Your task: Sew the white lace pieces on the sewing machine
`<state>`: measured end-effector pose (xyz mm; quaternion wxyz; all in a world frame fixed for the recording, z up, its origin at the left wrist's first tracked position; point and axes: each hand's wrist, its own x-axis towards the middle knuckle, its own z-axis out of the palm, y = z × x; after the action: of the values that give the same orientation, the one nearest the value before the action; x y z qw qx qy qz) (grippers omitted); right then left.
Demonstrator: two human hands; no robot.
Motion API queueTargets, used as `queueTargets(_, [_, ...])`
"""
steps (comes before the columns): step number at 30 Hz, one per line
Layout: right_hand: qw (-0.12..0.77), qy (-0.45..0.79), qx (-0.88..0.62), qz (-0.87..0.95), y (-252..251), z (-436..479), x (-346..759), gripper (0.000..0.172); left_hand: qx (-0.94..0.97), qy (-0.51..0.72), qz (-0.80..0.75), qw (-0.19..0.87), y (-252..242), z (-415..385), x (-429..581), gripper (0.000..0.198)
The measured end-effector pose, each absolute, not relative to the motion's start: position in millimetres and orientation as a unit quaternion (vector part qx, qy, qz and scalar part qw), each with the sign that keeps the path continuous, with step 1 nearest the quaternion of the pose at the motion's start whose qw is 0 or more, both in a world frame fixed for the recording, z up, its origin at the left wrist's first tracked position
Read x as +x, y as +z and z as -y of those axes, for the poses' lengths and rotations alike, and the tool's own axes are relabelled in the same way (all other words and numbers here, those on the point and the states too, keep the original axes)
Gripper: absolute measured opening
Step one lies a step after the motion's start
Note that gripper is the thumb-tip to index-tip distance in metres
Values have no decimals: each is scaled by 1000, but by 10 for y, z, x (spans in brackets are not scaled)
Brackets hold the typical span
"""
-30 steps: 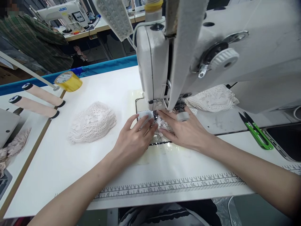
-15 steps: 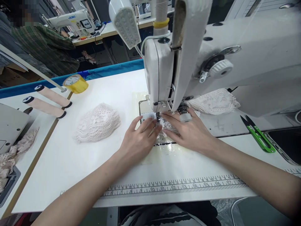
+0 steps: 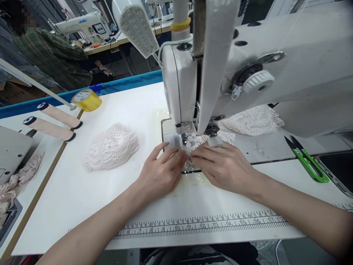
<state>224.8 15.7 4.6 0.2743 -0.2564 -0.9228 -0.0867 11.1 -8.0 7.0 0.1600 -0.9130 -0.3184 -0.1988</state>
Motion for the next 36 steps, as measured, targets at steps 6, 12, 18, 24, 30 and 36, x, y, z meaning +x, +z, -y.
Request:
queueTargets(6, [273, -85, -262, 922, 51, -153, 2238, 25, -912, -196, 325, 156, 59, 76, 113, 25])
queueTargets(12, [275, -94, -263, 920, 41, -186, 2234, 25, -909, -199, 335, 148, 55, 63, 118, 26])
queueTargets(18, [264, -120, -271, 918, 33, -216, 2235, 28, -905, -198, 349, 139, 39, 35, 111, 30])
queueTargets(24, [272, -121, -271, 915, 31, -220, 2245, 28, -899, -192, 358, 163, 43, 47, 121, 27])
queueTargets(30, [297, -107, -254, 914, 31, -204, 2263, 29, -898, -191, 357, 169, 48, 61, 123, 26])
queueTargets(36, [287, -107, -265, 914, 25, -207, 2256, 29, -896, -182, 372, 163, 35, 45, 91, 26])
